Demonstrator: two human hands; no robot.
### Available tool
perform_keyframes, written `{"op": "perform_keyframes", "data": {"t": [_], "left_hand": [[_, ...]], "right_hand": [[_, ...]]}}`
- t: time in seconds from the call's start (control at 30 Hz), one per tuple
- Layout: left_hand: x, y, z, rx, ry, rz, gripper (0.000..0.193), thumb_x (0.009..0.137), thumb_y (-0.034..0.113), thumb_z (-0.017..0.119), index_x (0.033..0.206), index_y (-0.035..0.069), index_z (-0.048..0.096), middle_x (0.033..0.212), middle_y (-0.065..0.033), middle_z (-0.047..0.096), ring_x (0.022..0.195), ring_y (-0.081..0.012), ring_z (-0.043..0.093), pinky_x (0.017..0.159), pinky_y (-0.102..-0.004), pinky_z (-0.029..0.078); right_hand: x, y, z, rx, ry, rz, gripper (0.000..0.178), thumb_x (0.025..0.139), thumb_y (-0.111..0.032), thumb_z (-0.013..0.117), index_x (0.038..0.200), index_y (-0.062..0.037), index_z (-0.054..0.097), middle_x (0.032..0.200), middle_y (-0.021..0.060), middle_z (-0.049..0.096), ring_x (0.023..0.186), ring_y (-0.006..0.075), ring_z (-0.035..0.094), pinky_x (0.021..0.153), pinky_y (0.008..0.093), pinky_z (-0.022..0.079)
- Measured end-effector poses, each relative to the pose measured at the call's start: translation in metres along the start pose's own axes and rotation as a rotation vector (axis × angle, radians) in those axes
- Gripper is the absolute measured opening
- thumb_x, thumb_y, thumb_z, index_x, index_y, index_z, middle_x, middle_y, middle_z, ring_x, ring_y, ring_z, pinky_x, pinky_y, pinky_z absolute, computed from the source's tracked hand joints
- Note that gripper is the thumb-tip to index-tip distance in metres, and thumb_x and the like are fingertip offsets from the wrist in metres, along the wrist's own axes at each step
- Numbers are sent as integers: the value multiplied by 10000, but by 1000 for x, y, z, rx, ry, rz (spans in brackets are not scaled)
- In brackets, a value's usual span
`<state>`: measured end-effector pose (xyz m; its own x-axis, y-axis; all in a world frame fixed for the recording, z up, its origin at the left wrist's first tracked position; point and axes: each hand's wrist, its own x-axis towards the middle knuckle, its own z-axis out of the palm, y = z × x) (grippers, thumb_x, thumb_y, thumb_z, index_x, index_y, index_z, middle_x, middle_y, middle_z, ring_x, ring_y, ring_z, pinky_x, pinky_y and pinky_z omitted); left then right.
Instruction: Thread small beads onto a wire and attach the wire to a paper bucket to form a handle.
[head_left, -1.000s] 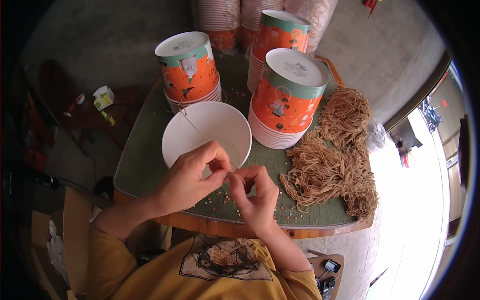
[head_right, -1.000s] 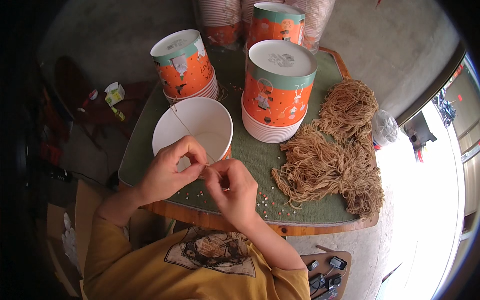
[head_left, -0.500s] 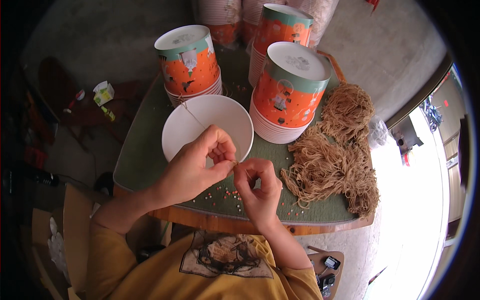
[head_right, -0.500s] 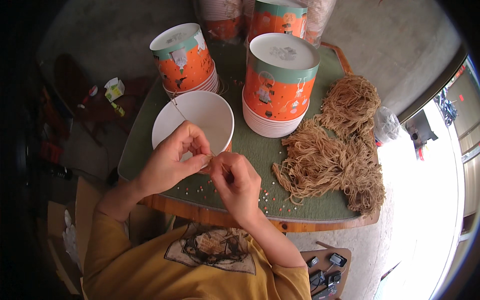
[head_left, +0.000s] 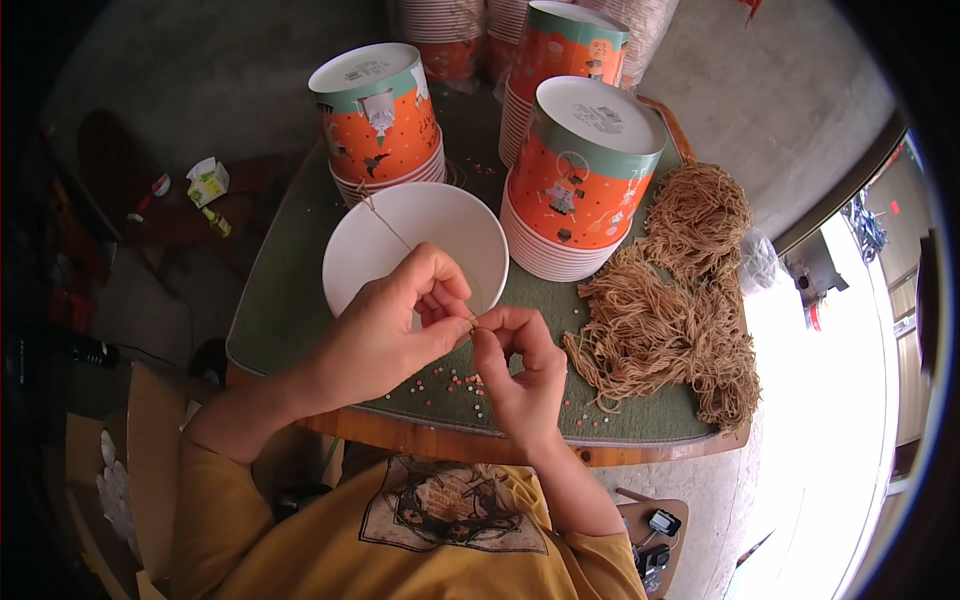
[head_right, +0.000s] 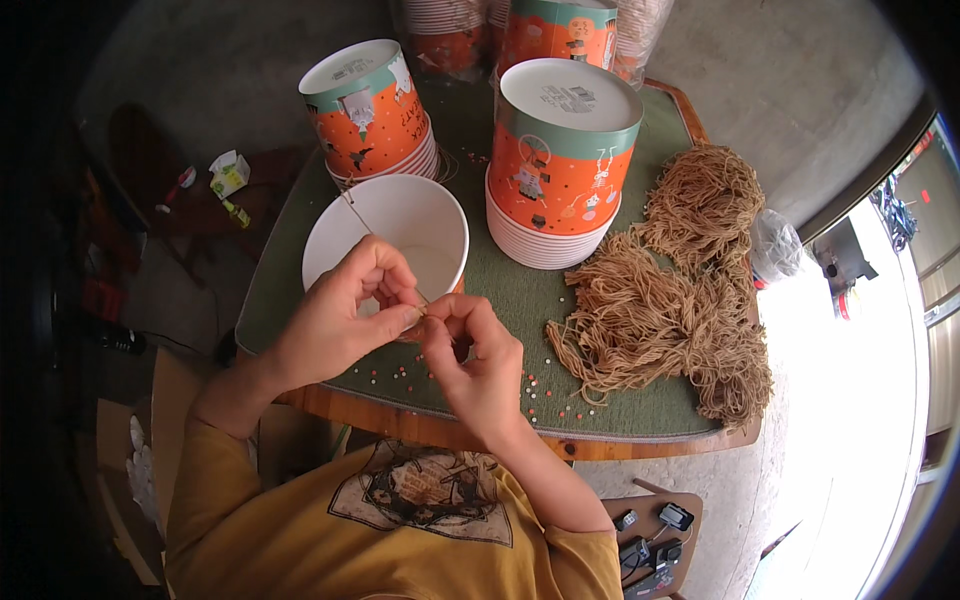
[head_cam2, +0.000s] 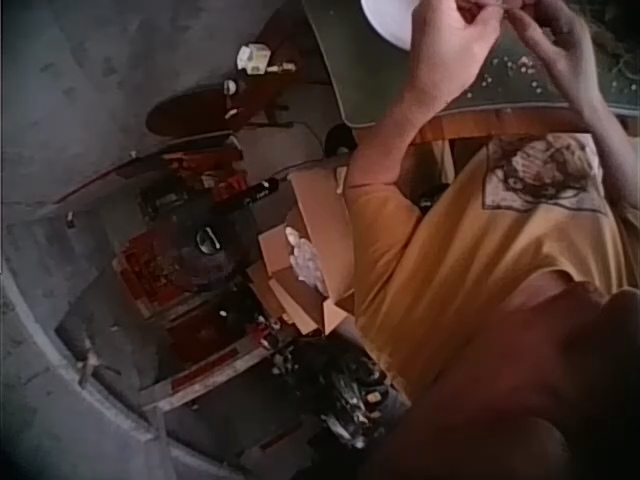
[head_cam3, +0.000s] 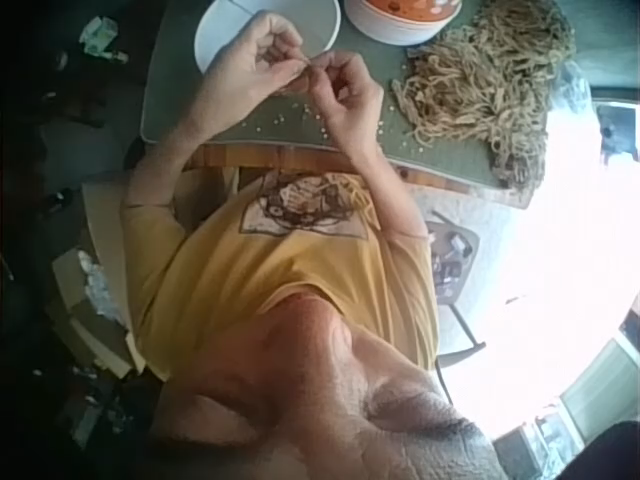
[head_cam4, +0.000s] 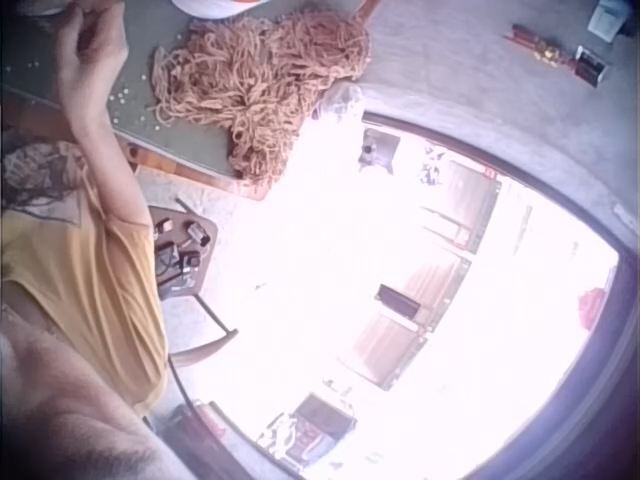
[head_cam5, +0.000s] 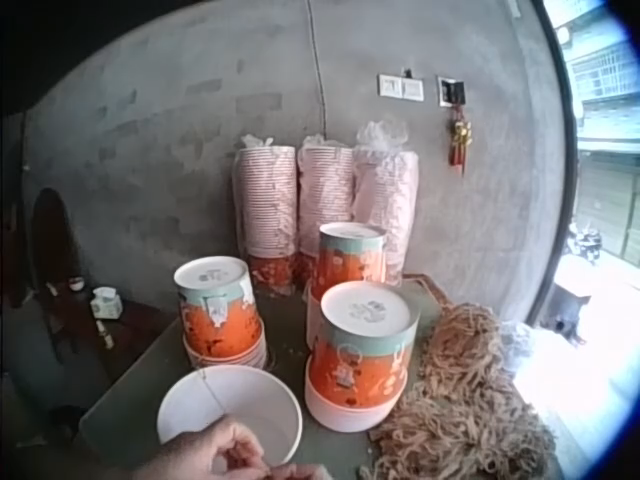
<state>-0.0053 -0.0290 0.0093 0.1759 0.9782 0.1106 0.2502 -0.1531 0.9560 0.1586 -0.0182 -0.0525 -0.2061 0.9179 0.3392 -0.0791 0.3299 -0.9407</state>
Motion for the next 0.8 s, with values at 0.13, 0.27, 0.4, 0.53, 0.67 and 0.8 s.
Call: {"op": "perform_keyframes", "data": {"t": [0.13, 0.27, 0.4, 0.53, 0.67, 0.8], "left_hand": [[-4, 1, 4, 269, 30, 179, 247, 836, -59, 630, 1000, 30, 468, 876, -58, 566, 756, -154, 601, 735, -302, 522], [-2, -7, 7, 458, 54, 407, 292, 795, -97, 623, 1007, 34, 471, 854, -84, 536, 761, -229, 592, 689, -347, 503], [1, -8, 11, 400, 23, 419, 300, 783, -101, 616, 1010, 38, 477, 864, -89, 510, 783, -246, 571, 674, -372, 484], [-1, -7, 9, 388, 4, 307, 288, 795, -90, 614, 1017, 38, 481, 890, -91, 513, 793, -255, 571, 680, -378, 482], [-1, -8, 6, 492, 32, 376, 240, 830, -78, 606, 1018, 32, 505, 888, -84, 520, 782, -231, 571, 670, -354, 489], [-2, -5, 4, 511, 43, 378, 208, 838, -92, 583, 1001, 24, 525, 885, -87, 522, 756, -236, 567, 652, -343, 487]], "right_hand": [[3, -2, -3, 27, -19, 42, 93, 878, -16, 643, 947, -10, 581, 705, -2, 628, 616, 19, 546, 544, 185, 443], [5, -7, -3, -131, -6, -61, 78, 882, -32, 643, 930, -15, 583, 699, -18, 614, 603, 6, 518, 543, 176, 421], [6, -6, -4, 68, -18, 114, 57, 900, -48, 621, 908, -20, 572, 700, -28, 600, 614, 6, 512, 554, 174, 416], [2, 3, -6, 162, -10, 165, 64, 908, -53, 609, 899, -22, 554, 709, -36, 582, 637, 10, 510, 576, 178, 419], [-3, 7, -6, 179, -33, 177, 68, 918, -52, 594, 913, -19, 535, 734, -34, 569, 659, 15, 511, 594, 189, 432], [-6, 12, -6, 159, -63, 140, 66, 929, -52, 577, 912, -19, 522, 749, -29, 568, 651, 20, 515, 593, 192, 438]]}}
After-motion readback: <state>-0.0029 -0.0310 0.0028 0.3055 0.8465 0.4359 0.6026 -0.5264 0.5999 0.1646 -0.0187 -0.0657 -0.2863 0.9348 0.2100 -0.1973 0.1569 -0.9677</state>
